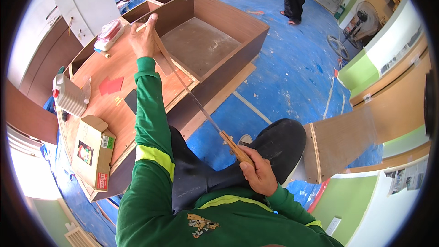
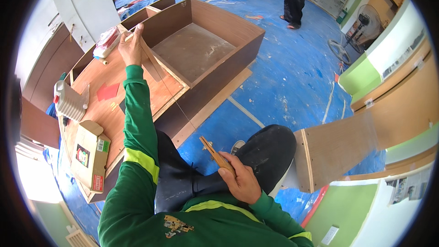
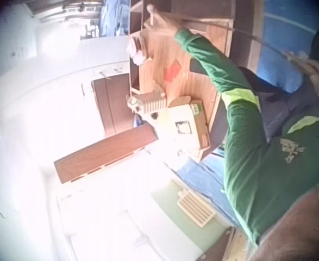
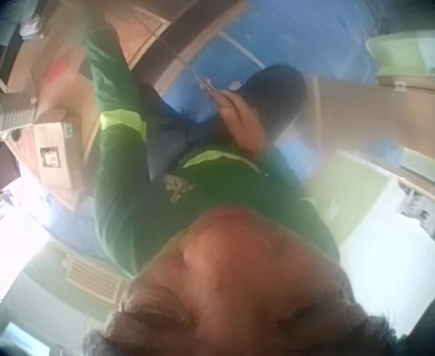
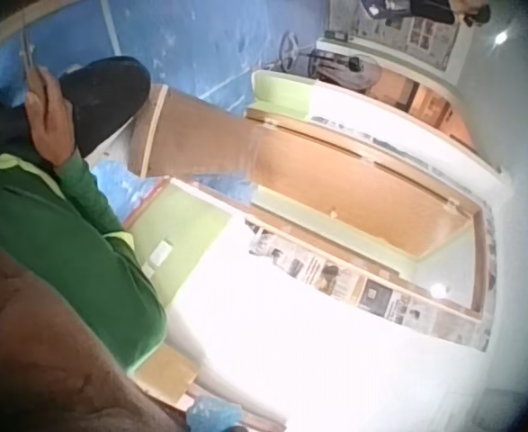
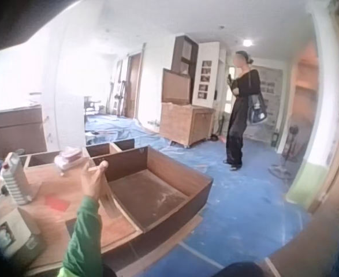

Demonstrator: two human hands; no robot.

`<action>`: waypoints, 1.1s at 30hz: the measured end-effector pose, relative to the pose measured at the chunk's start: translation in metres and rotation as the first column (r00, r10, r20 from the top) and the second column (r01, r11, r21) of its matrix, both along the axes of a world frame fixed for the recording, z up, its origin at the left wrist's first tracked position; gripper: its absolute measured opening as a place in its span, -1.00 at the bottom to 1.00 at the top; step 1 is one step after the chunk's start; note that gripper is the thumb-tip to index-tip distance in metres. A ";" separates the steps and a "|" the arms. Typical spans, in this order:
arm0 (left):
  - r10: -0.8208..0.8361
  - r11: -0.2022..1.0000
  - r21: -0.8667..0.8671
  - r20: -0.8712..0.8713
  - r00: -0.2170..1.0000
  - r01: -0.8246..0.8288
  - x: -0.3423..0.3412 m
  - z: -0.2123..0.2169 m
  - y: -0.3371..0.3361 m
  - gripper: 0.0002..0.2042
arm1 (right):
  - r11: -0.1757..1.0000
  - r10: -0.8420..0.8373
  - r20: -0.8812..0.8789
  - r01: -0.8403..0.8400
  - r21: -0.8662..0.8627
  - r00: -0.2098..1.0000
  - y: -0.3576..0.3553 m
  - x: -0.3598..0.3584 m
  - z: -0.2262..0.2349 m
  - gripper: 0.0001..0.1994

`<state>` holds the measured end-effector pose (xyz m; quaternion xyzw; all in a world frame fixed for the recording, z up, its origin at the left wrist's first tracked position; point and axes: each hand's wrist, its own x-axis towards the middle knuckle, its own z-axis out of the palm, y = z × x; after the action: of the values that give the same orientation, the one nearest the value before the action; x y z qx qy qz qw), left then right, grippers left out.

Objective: The person assembles a wooden furniture piece by hand, using a hammer to secure joints and aligning wooden components. They handle small wooden strips and a larger cabinet-like structure, moving around the room to position parts.

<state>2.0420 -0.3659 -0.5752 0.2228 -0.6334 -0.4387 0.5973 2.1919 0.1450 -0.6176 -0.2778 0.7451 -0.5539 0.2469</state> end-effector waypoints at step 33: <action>0.180 0.981 0.014 0.304 0.936 -0.193 -0.023 -0.086 -0.055 -0.18 | 0.998 0.035 -0.326 -0.051 -0.040 0.945 -0.205 -0.116 -0.008 -0.62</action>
<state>2.0188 -0.4204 -0.6613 0.3591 -0.6831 -0.3547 0.5278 2.0762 -0.0600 -0.6253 -0.3874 0.7559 -0.5126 0.1260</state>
